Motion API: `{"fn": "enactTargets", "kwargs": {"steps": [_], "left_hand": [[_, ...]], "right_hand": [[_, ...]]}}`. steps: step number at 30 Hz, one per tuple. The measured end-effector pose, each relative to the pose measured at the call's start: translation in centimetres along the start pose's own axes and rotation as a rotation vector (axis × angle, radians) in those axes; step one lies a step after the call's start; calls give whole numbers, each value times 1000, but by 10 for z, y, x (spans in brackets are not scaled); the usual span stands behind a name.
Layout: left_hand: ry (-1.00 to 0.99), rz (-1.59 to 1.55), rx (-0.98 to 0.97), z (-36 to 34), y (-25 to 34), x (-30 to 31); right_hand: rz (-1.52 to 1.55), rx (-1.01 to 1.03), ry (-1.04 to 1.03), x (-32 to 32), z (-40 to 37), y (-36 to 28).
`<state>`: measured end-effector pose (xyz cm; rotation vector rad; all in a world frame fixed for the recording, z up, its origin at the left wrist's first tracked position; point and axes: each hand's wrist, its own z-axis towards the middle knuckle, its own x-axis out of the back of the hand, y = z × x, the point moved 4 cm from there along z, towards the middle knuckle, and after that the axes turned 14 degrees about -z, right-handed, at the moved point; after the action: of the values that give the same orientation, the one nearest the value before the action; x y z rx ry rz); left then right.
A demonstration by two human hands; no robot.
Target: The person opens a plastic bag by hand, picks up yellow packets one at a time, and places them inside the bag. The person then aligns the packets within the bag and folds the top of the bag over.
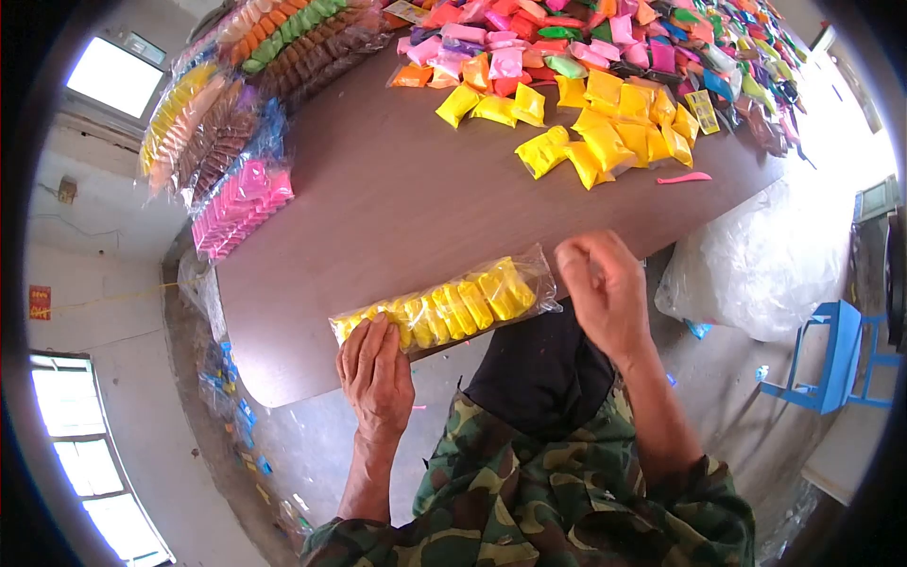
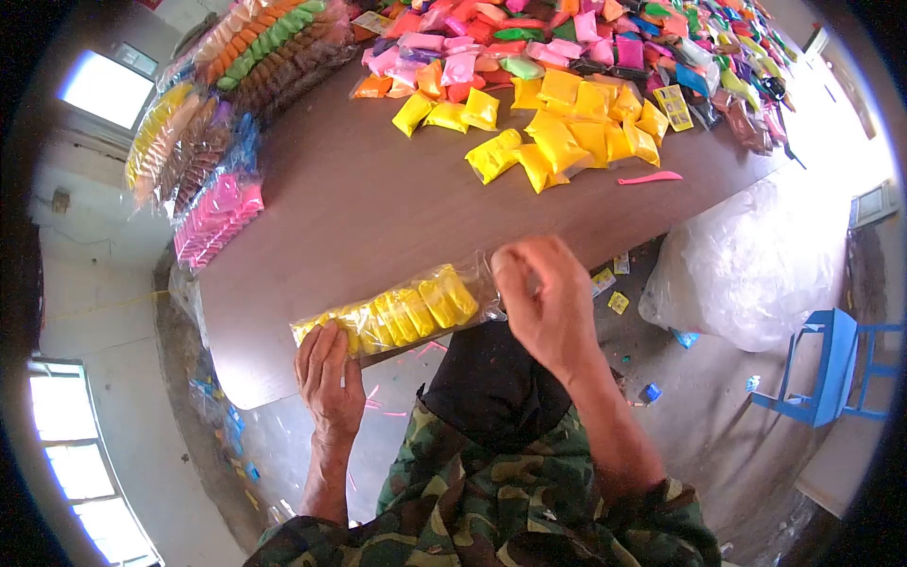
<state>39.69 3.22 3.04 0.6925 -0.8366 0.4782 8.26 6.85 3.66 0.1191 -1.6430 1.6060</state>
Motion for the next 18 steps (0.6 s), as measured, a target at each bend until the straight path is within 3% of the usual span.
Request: {"fn": "enactTargets", "kwargs": {"steps": [3,8,11,14,18], "left_hand": [[10,6,-16,0,-1,-2],[-13,15,3,-1,-1,-1],[-16,13,7,-1,-1,-1],[-22,7,10,-1,1,-1],[-31,-1,9,-1,0,1]], "right_hand": [[-164,250,98,-13,-23,-16],[-255,211,41,-21,-31,-32],[-264,365,117,-19,-31,-36],[-71,347,107,-28,-32,-21],[283,-18,89,-25,-15,-6]]}}
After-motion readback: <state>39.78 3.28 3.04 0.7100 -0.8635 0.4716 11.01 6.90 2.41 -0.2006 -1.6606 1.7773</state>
